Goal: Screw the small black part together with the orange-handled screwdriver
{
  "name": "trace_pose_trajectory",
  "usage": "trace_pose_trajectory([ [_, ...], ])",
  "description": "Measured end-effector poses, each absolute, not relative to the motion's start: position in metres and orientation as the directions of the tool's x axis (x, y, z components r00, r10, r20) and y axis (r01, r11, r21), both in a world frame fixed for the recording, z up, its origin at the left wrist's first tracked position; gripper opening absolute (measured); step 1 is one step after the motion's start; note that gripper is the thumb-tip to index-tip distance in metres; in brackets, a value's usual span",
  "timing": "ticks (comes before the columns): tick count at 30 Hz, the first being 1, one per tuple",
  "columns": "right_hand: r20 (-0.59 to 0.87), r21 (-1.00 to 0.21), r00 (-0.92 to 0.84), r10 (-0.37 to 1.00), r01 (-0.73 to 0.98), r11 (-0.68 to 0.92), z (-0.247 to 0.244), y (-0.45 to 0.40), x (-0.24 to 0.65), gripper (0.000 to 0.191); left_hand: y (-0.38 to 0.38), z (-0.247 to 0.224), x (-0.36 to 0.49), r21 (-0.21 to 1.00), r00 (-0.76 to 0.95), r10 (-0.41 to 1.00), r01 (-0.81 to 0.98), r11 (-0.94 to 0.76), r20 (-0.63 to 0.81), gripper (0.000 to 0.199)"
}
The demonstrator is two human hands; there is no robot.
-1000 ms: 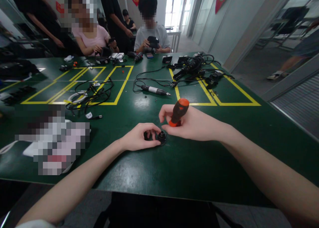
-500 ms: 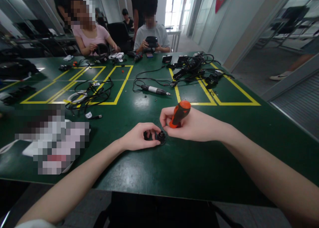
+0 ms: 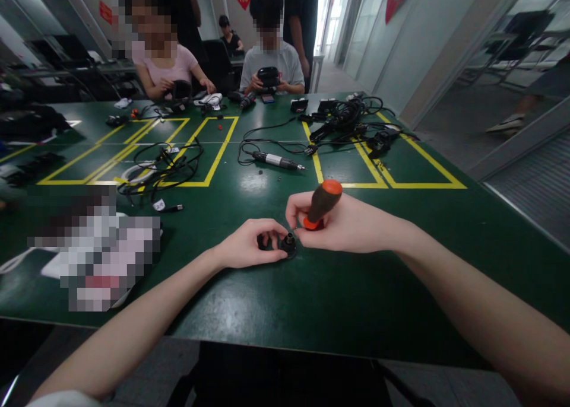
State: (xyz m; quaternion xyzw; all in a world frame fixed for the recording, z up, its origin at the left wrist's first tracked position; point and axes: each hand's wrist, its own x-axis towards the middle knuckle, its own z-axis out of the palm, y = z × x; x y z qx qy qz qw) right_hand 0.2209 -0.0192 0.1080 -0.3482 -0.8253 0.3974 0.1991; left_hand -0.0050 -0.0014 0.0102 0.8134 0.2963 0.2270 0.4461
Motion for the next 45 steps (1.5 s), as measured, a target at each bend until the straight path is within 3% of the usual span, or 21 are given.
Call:
trace_pose_trajectory([
  [6, 0.114, -0.784, -0.632, 0.767, 0.417, 0.461, 0.1048, -0.0189, 0.2212, 0.006, -0.0017, 0.0091, -0.0047, 0.863, 0.721, 0.683, 0.269, -0.429, 0.115, 0.021],
  [15, 0.024, -0.810, -0.632, 0.774, 0.441, 0.386, 0.1104, -0.0191, 0.2202, 0.017, -0.0010, 0.0070, -0.0049, 0.858, 0.708, 0.697, 0.281, -0.430, 0.117, 0.029],
  [25, 0.066, -0.765, -0.691, 0.720, 0.428, 0.481, 0.1057, -0.0153, 0.2215, 0.001, -0.0009, 0.0073, -0.0058, 0.854, 0.717, 0.687, 0.282, -0.437, 0.115, 0.027],
  [30, 0.072, -0.743, -0.682, 0.728, 0.450, 0.495, 0.1071, -0.0170, 0.2212, 0.014, -0.0015, 0.0094, -0.0053, 0.853, 0.719, 0.687, 0.293, -0.432, 0.101, 0.022],
  [33, 0.100, -0.680, -0.637, 0.764, 0.517, 0.521, 0.1066, -0.0175, 0.2199, 0.018, -0.0015, 0.0109, -0.0049, 0.848, 0.719, 0.688, 0.300, -0.437, 0.100, 0.020],
  [39, 0.127, -0.443, -0.566, 0.815, 0.703, 0.557, 0.1056, -0.0162, 0.2180, 0.035, -0.0010, 0.0093, -0.0051, 0.848, 0.718, 0.687, 0.294, -0.441, 0.108, 0.020],
  [45, 0.055, -0.561, -0.582, 0.811, 0.654, 0.507, 0.1097, -0.0162, 0.2218, 0.034, -0.0007, 0.0062, -0.0057, 0.852, 0.707, 0.697, 0.288, -0.438, 0.120, 0.028],
])
